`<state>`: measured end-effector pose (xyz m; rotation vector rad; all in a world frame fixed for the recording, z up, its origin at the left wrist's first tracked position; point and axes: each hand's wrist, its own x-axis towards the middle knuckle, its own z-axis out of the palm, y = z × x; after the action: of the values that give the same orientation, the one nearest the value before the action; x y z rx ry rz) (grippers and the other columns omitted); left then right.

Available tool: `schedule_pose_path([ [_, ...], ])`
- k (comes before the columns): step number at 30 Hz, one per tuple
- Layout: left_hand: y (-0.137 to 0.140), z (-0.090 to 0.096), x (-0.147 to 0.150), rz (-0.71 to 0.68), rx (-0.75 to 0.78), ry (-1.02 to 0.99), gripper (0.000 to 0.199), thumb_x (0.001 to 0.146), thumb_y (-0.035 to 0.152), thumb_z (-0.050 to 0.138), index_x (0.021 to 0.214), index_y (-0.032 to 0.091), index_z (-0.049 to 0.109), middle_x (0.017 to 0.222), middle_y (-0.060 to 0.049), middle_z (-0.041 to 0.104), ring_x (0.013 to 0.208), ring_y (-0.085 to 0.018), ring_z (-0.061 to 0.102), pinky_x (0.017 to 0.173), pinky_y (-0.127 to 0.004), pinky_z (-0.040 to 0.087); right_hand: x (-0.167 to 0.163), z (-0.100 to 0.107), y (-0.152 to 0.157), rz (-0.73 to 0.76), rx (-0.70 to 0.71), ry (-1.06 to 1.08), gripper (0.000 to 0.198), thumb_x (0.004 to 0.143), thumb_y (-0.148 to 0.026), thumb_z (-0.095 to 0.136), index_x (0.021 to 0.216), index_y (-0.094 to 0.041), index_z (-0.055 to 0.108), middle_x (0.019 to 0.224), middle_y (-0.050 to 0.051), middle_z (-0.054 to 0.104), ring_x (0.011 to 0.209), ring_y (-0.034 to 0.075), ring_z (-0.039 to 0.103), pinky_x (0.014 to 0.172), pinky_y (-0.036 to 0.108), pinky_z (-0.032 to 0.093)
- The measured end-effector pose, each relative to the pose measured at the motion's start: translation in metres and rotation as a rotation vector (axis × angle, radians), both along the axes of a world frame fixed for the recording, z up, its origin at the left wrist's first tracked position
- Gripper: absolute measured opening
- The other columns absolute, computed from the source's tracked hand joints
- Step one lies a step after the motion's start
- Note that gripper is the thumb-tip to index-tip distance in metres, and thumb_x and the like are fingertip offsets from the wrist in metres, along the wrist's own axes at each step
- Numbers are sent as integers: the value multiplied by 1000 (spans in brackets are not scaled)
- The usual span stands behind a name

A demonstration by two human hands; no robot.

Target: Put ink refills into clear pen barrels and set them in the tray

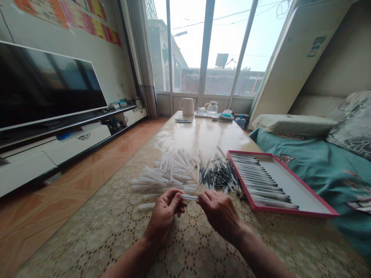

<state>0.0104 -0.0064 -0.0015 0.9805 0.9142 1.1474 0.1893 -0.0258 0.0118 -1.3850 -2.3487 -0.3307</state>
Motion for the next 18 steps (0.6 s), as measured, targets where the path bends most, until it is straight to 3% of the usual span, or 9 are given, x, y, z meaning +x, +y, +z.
schedule_pose_path([
  [5, 0, -6, -3, 15, 48, 11, 22, 75, 35, 66, 83, 15, 60, 60, -1, 64, 49, -8, 52, 48, -19, 39, -3, -4, -4, -35, -138, 107, 20, 92, -25, 42, 76, -19, 54, 66, 0, 59, 53, 11, 48, 51, 26, 19],
  [11, -2, -7, -5, -14, 135, 71, 21, 77, 35, 63, 83, 16, 61, 58, 0, 62, 48, -7, 49, 46, -19, 36, 1, -3, 0, 28, -511, 462, 29, 91, -30, 43, 70, -17, 59, 62, -1, 56, 59, 10, 49, 55, 21, 28],
  [18, -5, -6, -2, -67, 203, 104, 20, 79, 35, 61, 84, 16, 60, 58, 0, 61, 48, -8, 50, 45, -19, 35, 9, 3, 5, 148, -888, 779, 36, 87, -37, 46, 66, -13, 61, 50, -6, 33, 47, 7, 29, 44, 20, 24],
])
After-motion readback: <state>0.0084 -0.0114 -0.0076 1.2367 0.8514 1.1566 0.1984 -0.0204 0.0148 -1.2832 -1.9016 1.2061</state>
